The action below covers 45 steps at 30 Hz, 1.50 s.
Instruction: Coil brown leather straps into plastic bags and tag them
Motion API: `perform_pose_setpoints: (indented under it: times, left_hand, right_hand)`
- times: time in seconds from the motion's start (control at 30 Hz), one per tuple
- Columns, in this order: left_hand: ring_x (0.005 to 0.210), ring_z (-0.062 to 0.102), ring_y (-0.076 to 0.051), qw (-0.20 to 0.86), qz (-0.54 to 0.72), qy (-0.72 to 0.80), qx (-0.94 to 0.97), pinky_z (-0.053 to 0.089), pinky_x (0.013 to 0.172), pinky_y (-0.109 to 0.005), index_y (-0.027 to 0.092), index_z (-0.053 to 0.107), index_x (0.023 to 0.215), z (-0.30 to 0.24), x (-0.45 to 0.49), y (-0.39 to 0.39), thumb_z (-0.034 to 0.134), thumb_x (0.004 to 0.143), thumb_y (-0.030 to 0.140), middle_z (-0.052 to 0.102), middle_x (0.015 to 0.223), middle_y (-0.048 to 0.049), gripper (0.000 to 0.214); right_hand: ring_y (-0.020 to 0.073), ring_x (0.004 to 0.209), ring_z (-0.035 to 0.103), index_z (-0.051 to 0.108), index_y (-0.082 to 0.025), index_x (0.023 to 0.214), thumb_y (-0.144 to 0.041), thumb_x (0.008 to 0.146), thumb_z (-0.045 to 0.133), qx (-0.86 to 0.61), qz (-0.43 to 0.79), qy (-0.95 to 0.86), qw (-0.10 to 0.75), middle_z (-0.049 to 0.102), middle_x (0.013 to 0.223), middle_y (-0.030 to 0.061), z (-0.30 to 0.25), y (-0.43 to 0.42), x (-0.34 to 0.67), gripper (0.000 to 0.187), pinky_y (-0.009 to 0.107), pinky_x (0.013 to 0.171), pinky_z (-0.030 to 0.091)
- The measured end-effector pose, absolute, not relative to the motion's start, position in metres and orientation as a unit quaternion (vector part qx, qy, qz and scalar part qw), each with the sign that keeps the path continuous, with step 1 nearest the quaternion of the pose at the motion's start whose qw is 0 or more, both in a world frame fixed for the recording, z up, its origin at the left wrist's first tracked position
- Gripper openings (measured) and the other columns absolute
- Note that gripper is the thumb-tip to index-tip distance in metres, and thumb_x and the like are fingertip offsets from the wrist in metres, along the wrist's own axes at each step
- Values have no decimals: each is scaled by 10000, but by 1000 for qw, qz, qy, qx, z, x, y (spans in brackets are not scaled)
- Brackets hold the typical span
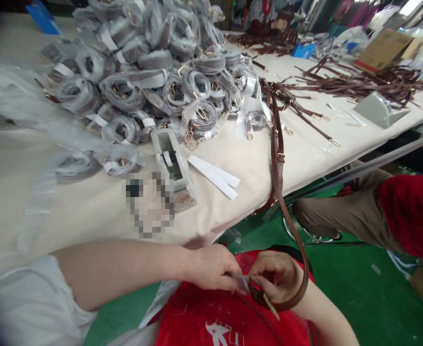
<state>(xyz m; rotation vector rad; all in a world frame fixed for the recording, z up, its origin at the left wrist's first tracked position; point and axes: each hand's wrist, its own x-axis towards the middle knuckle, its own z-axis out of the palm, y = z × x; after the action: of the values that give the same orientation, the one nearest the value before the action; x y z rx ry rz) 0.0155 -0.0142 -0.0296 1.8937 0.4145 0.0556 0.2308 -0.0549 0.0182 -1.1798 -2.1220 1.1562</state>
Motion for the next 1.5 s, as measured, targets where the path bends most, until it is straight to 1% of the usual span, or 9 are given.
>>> perform_pose_setpoints:
  times: [0.2,0.3,0.4,0.5,0.63,0.97,1.13,1.3,1.5]
  left_hand:
    - [542,488,-95,646,46,259,716,335,520,-201,167,741,818,-21,14,-11,603,856,513,630,619,14,374]
    - [534,473,-91,673,31,268,689,336,521,-199,179,757,838,-20,13,-11,631,826,534,637,622,24,376]
    - [551,497,-91,677,27,272,683,346,540,-190,197,766,817,-21,14,-12,655,809,534,656,632,30,356]
    - [599,546,-104,685,30,271,675,372,572,-186,206,777,853,-23,14,-11,650,814,539,702,697,18,359]
    - [654,558,-121,703,37,266,658,392,622,-189,222,783,918,-22,13,-9,660,790,575,709,721,12,395]
    - [669,522,-115,704,58,260,659,366,603,-184,206,766,913,-19,14,-9,710,733,594,617,661,45,432]
    - [611,491,-96,637,129,206,732,348,592,-196,157,721,804,-16,13,-10,501,933,504,586,642,23,431]
    - [526,420,-87,645,113,247,714,320,537,-208,147,609,655,-12,13,-13,335,979,560,466,543,39,592]
    - [855,652,-181,619,114,220,745,479,775,-236,200,702,1025,-15,14,-14,648,833,434,719,914,-22,307]
  right_hand:
    - [152,517,536,653,-174,628,-400,865,650,-569,484,-601,283,595,592,34,15,-60,241,327,247,470,434]
    - [181,593,572,723,-198,916,-438,810,709,-538,557,-546,320,647,724,56,23,-66,255,262,290,546,485]
    - [273,804,632,672,-251,1187,-500,761,704,-461,587,-536,393,690,967,119,37,-71,270,495,389,705,539]
    - [329,957,620,750,-232,1018,-502,839,594,-483,547,-524,440,700,954,137,47,-72,280,360,424,776,542]
    - [248,770,638,766,-218,813,-408,897,592,-555,506,-532,392,698,802,91,50,-68,281,270,340,691,535]
    - [213,665,636,761,-209,845,-351,889,642,-554,504,-560,353,700,752,71,43,-68,279,191,301,602,517]
    - [209,626,628,734,-188,724,-370,885,640,-580,448,-582,353,669,662,58,47,-71,293,260,299,598,530]
    - [196,586,635,741,-201,754,-369,876,651,-579,442,-579,366,676,656,49,48,-73,292,226,270,549,542]
    - [196,631,668,735,-209,699,-357,892,638,-559,428,-593,391,707,695,59,50,-70,283,262,246,588,561]
